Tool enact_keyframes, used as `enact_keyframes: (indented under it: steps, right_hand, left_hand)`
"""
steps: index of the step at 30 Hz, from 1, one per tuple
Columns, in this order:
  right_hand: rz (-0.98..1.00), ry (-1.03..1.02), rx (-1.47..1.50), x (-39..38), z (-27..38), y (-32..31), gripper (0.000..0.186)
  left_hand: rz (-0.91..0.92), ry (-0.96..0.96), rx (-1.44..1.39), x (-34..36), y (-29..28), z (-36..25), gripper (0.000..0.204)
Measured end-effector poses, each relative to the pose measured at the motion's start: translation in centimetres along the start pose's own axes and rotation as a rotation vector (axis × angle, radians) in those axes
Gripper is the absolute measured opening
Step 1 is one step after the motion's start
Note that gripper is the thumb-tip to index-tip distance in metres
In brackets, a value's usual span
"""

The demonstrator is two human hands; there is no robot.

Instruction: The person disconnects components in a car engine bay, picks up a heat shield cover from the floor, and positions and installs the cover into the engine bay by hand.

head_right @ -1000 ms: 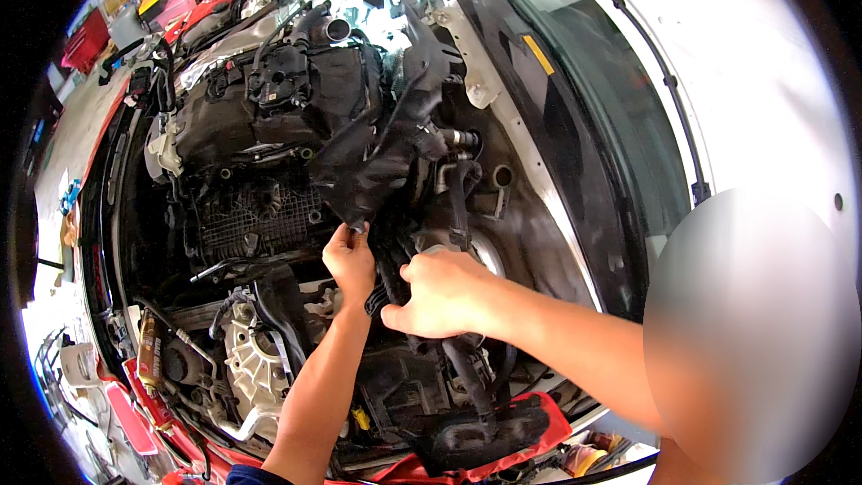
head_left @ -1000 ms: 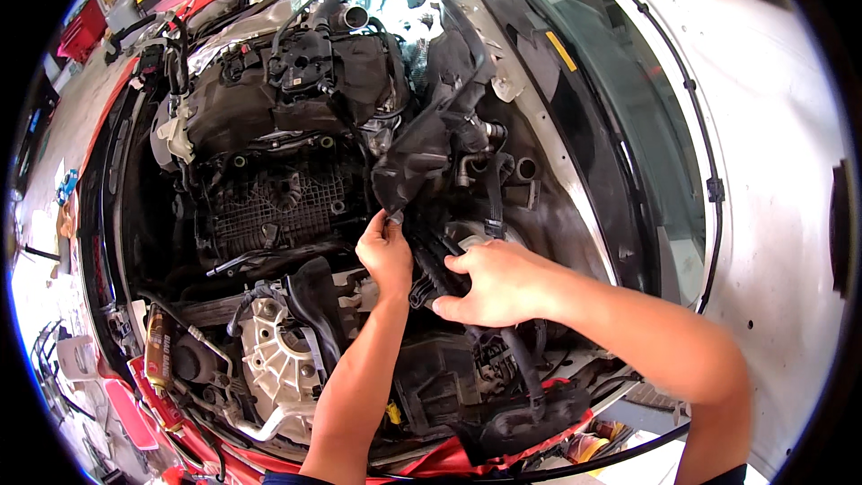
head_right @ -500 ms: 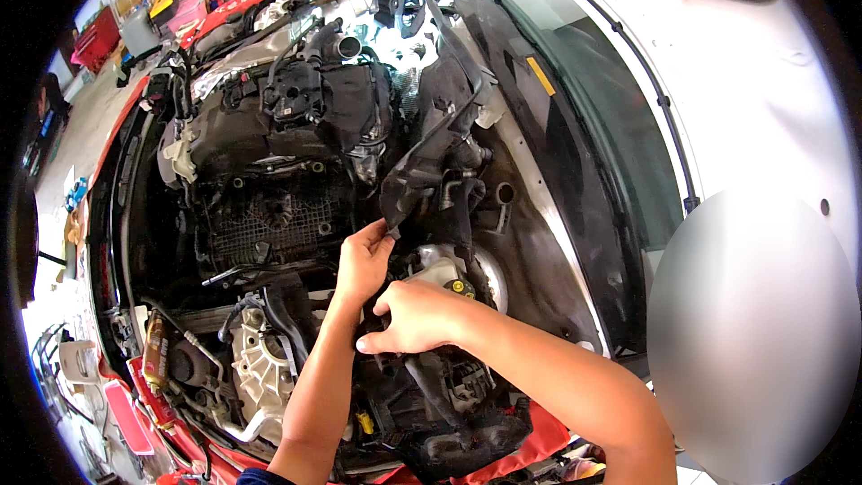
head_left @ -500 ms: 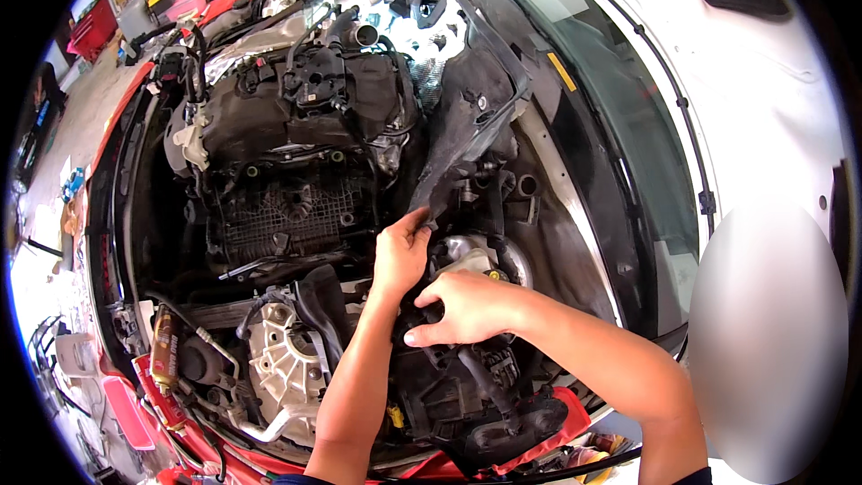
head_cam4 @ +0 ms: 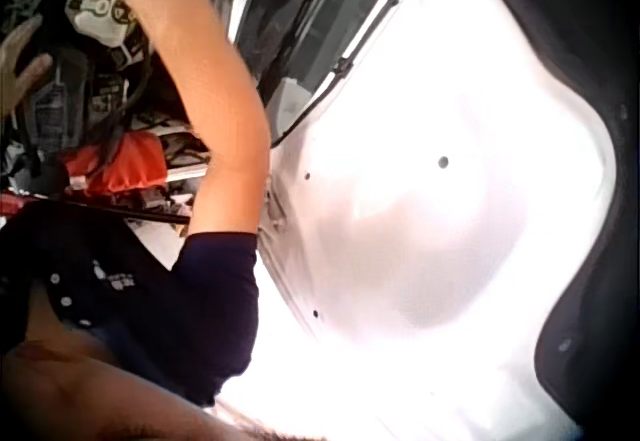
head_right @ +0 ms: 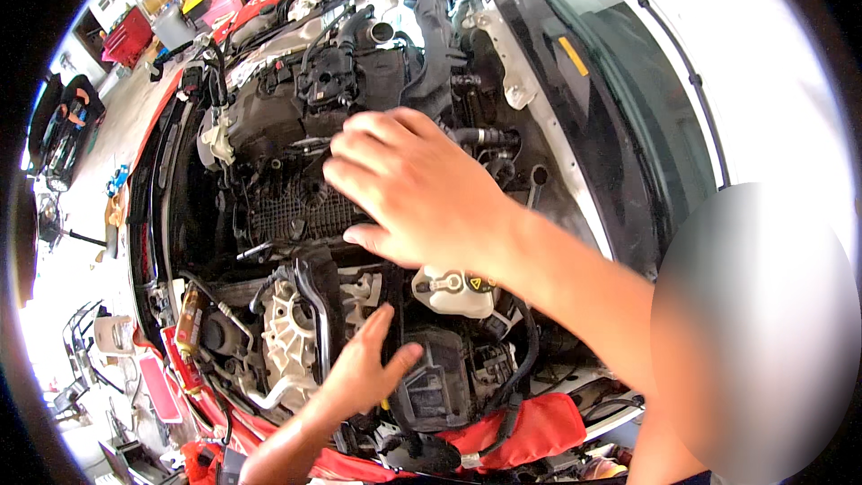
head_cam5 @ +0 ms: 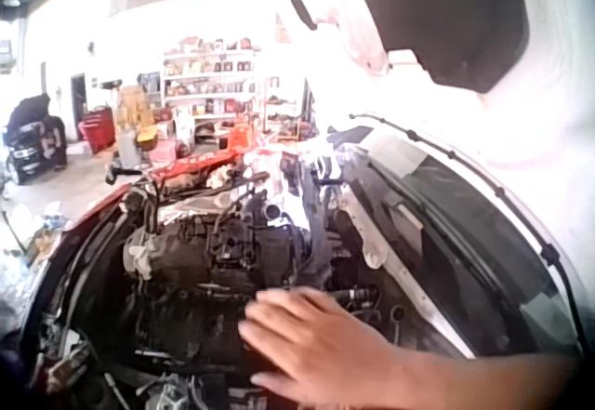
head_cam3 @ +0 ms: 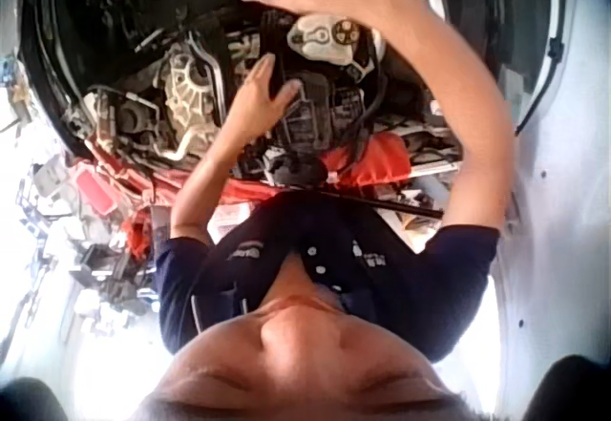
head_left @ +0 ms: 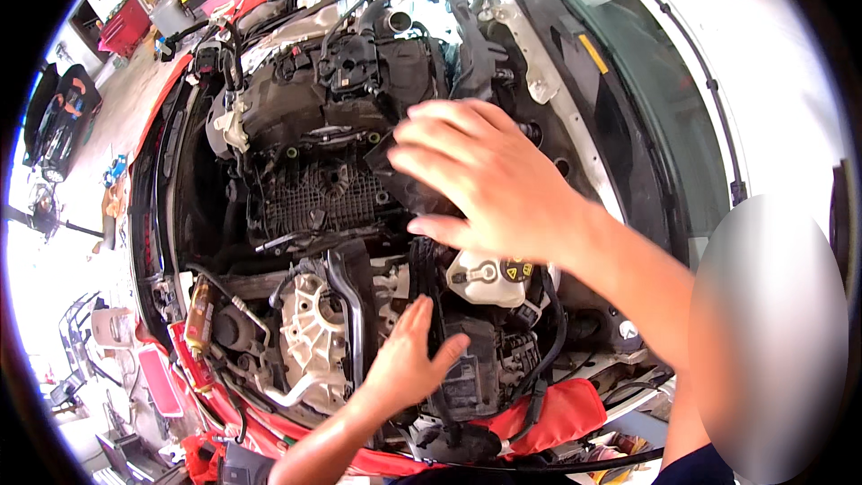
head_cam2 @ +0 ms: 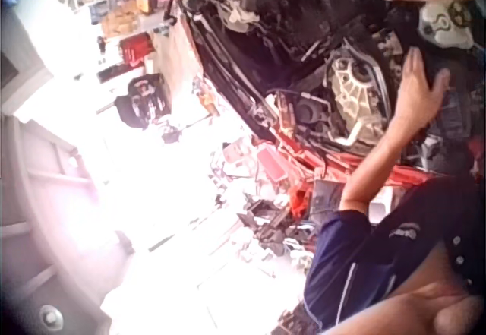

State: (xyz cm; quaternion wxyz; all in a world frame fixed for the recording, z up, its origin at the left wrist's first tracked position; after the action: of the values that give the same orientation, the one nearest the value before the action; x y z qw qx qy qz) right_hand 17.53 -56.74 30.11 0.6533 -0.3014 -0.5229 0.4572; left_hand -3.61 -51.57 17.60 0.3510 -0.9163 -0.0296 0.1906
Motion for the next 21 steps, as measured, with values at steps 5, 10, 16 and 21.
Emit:
enact_keyframes:
  steps: [5,10,16,21]
  right_hand:
    - [-0.184,-0.054,0.041,2.8,-2.3,3.6,0.069]
    - [-0.211,0.011,0.031,4.1,-5.4,3.0,0.051]
    - [-0.422,-0.044,0.109,0.2,-9.6,-3.4,0.038]
    - [-0.402,0.018,0.243,-1.4,-10.1,-5.2,0.037]
  left_hand:
    - [-0.096,-0.058,0.242,-1.5,0.9,-1.6,0.081]
    - [-0.044,-0.1,0.203,-0.6,-1.2,-1.3,0.053]
    - [0.14,-0.405,-0.26,2.8,-7.7,0.8,0.033]
    - [0.158,-0.485,-0.377,9.2,-15.6,2.6,0.026]
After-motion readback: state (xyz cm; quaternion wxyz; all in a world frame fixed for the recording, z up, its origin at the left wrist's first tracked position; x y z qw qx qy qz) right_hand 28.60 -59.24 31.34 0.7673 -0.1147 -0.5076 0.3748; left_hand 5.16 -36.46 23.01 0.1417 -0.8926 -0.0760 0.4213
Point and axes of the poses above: each hand's wrist, its own x-axis towards the middle knuckle, its own y-axis out of the palm, z = x × y, the point moved 2 cm from there along x, towards the middle knuckle, and after that the axes turned 11 degrees about x, right-handed, at the moved point
